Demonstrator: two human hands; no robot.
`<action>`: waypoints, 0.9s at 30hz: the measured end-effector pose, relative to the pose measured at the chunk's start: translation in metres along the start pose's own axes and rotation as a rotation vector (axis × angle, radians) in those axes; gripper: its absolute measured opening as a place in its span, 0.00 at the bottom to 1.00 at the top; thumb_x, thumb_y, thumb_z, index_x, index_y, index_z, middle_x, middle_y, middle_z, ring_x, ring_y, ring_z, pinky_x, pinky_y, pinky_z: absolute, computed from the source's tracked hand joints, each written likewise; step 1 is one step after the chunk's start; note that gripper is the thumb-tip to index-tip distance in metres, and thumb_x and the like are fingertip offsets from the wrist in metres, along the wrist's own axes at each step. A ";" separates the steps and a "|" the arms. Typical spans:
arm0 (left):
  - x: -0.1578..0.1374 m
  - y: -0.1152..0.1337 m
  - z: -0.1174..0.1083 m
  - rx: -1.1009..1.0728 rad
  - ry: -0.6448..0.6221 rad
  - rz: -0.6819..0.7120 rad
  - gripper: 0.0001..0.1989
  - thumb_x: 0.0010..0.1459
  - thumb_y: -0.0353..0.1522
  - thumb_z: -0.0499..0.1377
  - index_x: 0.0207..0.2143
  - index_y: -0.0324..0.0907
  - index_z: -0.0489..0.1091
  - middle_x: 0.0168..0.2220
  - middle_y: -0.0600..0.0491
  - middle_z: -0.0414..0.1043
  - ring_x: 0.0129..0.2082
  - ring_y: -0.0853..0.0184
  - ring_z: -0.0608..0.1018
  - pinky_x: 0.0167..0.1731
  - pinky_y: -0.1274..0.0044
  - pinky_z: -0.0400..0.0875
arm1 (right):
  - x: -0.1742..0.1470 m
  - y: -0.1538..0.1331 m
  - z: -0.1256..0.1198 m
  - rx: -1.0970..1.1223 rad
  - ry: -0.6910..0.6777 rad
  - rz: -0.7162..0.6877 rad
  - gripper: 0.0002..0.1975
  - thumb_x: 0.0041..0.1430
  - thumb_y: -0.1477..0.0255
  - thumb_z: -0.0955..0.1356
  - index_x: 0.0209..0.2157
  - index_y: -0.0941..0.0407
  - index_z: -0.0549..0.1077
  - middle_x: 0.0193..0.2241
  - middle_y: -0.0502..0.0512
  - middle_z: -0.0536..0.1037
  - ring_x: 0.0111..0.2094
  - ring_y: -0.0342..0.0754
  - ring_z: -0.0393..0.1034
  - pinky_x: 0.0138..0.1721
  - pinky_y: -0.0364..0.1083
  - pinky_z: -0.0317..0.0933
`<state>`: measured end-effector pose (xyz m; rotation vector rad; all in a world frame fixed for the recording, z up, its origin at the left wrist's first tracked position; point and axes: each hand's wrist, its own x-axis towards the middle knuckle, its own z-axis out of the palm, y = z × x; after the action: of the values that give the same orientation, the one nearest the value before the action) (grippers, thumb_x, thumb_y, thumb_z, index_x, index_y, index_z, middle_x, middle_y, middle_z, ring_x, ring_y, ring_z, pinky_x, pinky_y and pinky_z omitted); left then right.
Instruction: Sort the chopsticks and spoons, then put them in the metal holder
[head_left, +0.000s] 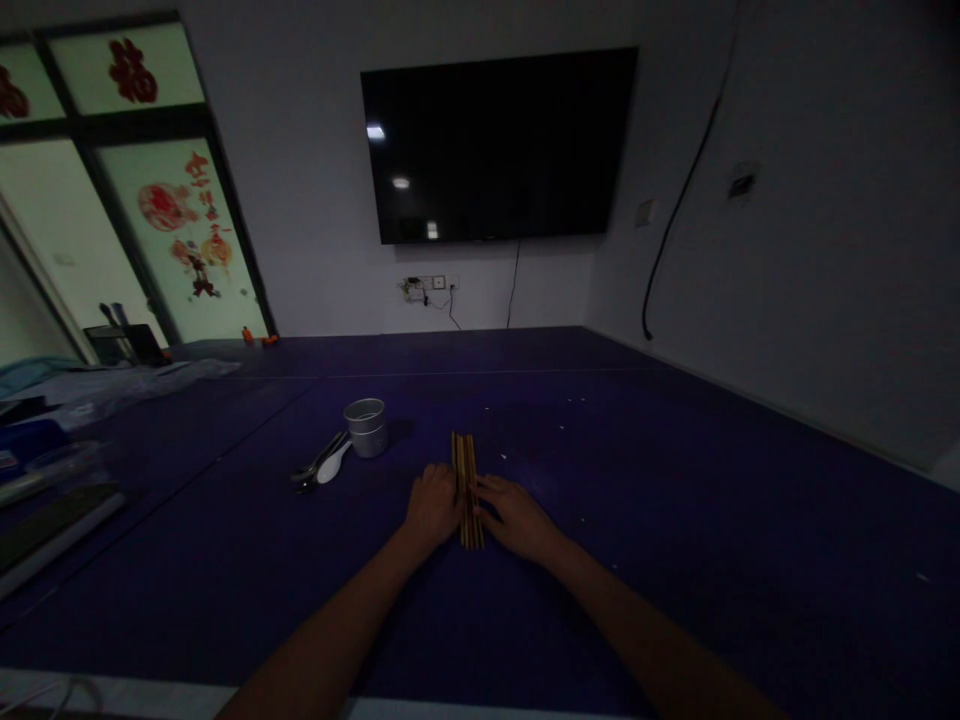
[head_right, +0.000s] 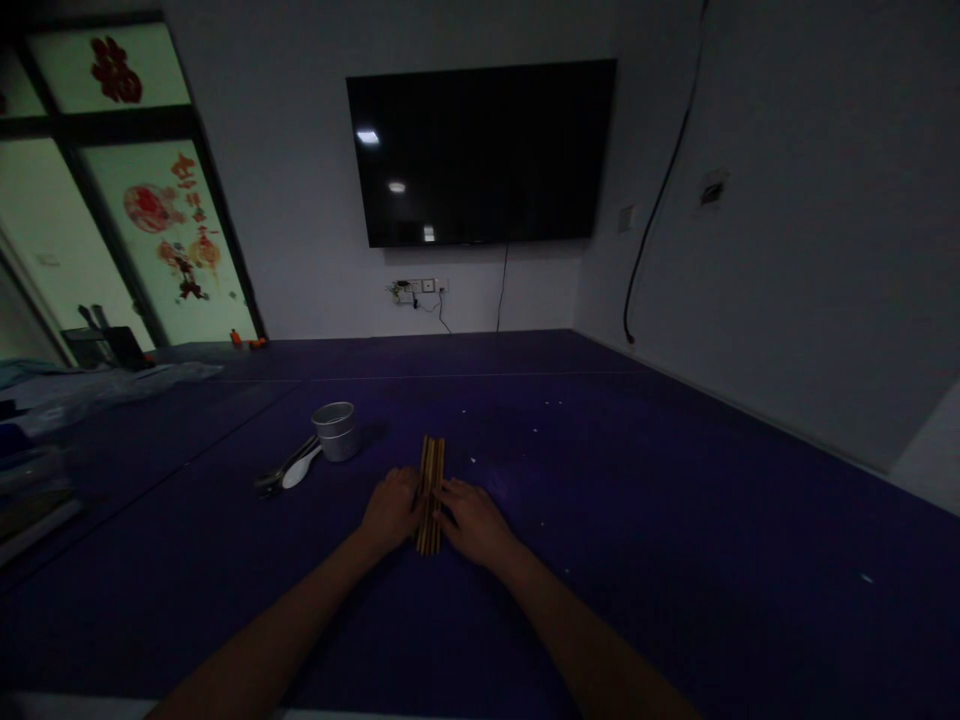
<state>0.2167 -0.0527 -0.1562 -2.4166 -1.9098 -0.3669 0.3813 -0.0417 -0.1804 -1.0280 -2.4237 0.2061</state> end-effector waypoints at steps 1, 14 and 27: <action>0.000 0.000 0.001 -0.009 -0.009 0.009 0.18 0.62 0.35 0.43 0.49 0.39 0.64 0.51 0.45 0.66 0.51 0.61 0.67 0.46 0.71 0.63 | 0.000 0.000 -0.001 -0.004 -0.004 -0.003 0.19 0.59 0.72 0.62 0.52 0.56 0.69 0.54 0.60 0.68 0.55 0.54 0.62 0.55 0.56 0.56; 0.002 0.001 -0.004 0.012 -0.057 0.043 0.18 0.62 0.33 0.41 0.42 0.39 0.69 0.45 0.45 0.71 0.47 0.62 0.70 0.46 0.71 0.63 | 0.001 0.000 -0.001 0.001 -0.023 -0.016 0.16 0.60 0.71 0.62 0.49 0.56 0.70 0.53 0.59 0.69 0.55 0.53 0.62 0.54 0.54 0.56; -0.001 -0.001 0.005 -0.060 -0.006 0.082 0.17 0.63 0.33 0.41 0.47 0.42 0.65 0.49 0.47 0.68 0.49 0.63 0.69 0.46 0.72 0.63 | 0.000 -0.003 -0.002 -0.003 -0.043 -0.016 0.18 0.60 0.69 0.62 0.51 0.56 0.69 0.54 0.59 0.68 0.55 0.53 0.61 0.55 0.54 0.55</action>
<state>0.2168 -0.0524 -0.1613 -2.5271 -1.8212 -0.4191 0.3805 -0.0434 -0.1777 -1.0153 -2.4703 0.2214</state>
